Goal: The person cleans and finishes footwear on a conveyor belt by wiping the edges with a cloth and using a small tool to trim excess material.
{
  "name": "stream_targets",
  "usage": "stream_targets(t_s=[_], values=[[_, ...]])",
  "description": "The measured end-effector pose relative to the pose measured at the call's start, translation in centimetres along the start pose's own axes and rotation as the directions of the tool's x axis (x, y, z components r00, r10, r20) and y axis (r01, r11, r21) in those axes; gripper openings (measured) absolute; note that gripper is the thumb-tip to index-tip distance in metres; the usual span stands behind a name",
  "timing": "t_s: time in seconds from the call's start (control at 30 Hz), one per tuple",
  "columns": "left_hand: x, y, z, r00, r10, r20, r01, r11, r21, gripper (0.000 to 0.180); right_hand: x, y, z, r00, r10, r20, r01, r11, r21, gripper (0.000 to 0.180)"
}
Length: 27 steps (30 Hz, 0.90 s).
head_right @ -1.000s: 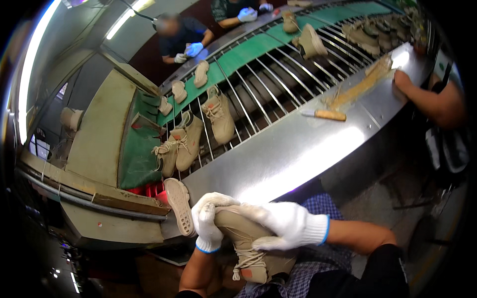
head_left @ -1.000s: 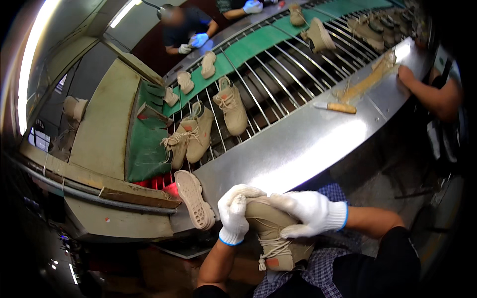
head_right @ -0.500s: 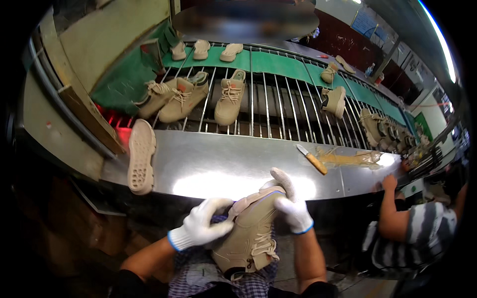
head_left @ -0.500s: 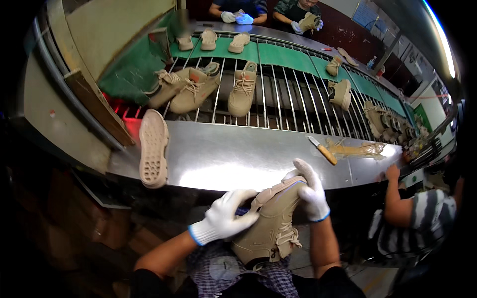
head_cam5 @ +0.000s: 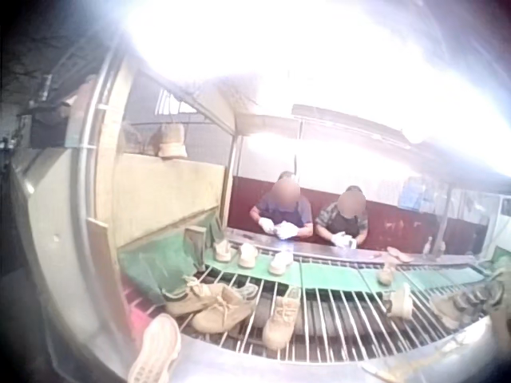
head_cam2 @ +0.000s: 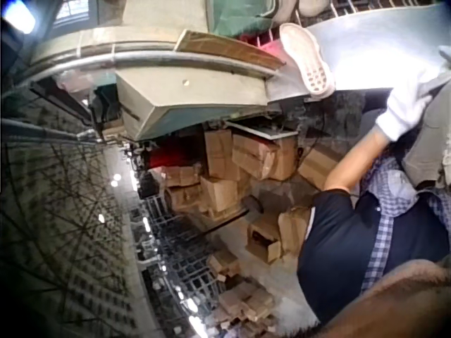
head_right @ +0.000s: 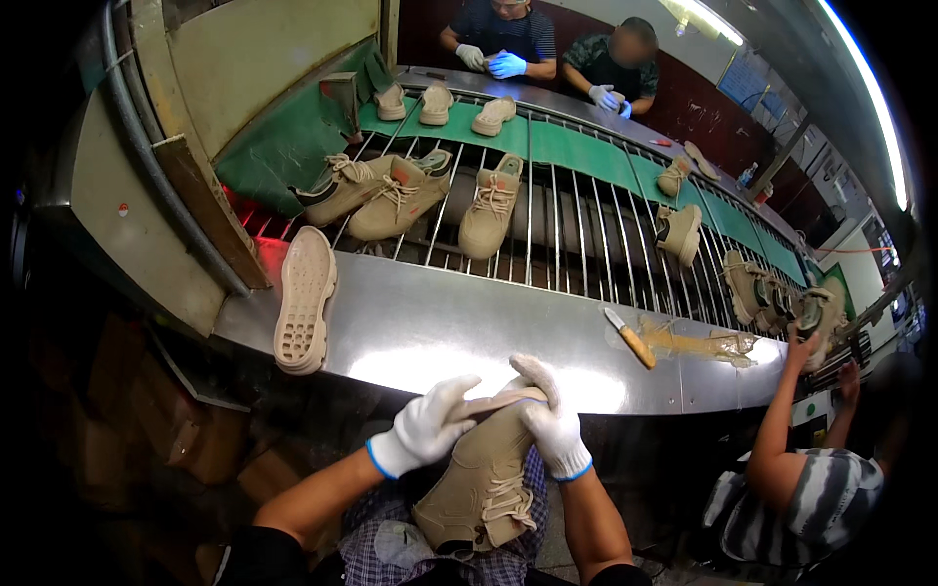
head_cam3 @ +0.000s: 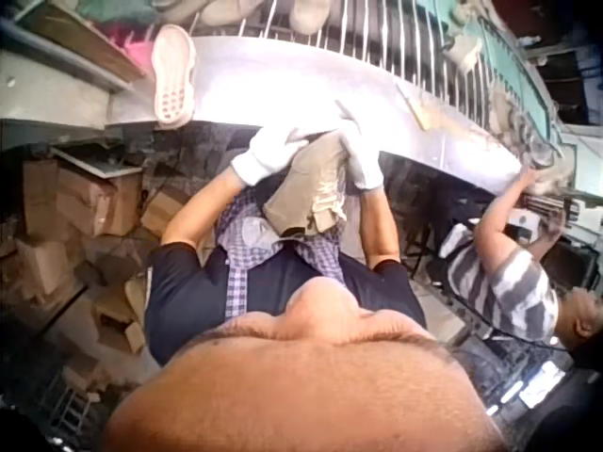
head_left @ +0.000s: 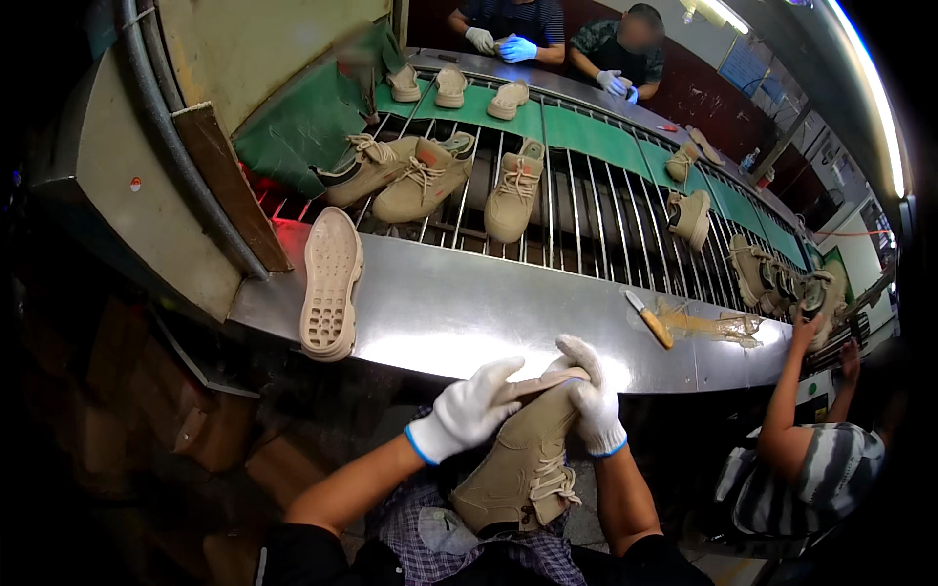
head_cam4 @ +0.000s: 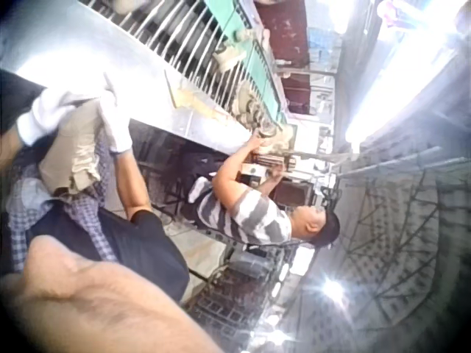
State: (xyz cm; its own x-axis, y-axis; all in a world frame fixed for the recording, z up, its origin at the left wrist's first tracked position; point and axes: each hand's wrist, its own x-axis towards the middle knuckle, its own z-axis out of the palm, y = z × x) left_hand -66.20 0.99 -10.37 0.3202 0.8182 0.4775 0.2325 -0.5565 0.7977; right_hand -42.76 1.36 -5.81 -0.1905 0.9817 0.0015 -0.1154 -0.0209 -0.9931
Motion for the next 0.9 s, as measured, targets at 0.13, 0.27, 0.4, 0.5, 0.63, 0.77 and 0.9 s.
stream_targets(t_s=[0.13,0.27,0.4,0.5,0.63,0.77,0.9], values=[[3.1,1.4,-0.4,0.999,-0.028,0.029,0.031,0.994,-0.104,0.042,0.0,-3.5,-0.6,0.972,0.049,0.231,-0.029,0.995,-0.091,0.104],[6.4,1.5,-1.2,0.873,-0.280,0.400,0.420,0.849,-0.321,0.033,-0.1,-5.1,-2.1,0.957,0.123,0.264,0.020,0.877,-0.480,0.111],[4.9,4.2,-0.1,0.990,-0.092,0.107,0.109,0.979,-0.173,0.031,2.3,-8.3,-3.6,0.856,0.295,0.424,0.001,0.820,-0.572,0.088],[4.0,3.6,1.1,0.991,0.131,0.004,-0.131,0.985,0.108,0.027,4.0,-8.4,-4.1,0.806,0.369,0.462,0.059,0.727,-0.684,0.073],[2.8,3.4,-0.3,0.981,0.129,0.141,-0.148,0.980,0.133,0.037,4.0,-6.4,-5.0,0.815,0.353,0.460,0.096,0.700,-0.708,0.067],[-0.7,2.1,-3.1,0.973,0.076,0.219,-0.091,0.994,0.061,0.062,3.6,-5.7,-5.6,0.843,0.320,0.432,0.060,0.743,-0.666,0.066],[0.0,1.8,-2.8,0.938,-0.052,0.343,0.067,0.997,-0.034,0.061,4.1,-5.5,-4.5,0.832,0.297,0.468,0.103,0.747,-0.657,0.066]])
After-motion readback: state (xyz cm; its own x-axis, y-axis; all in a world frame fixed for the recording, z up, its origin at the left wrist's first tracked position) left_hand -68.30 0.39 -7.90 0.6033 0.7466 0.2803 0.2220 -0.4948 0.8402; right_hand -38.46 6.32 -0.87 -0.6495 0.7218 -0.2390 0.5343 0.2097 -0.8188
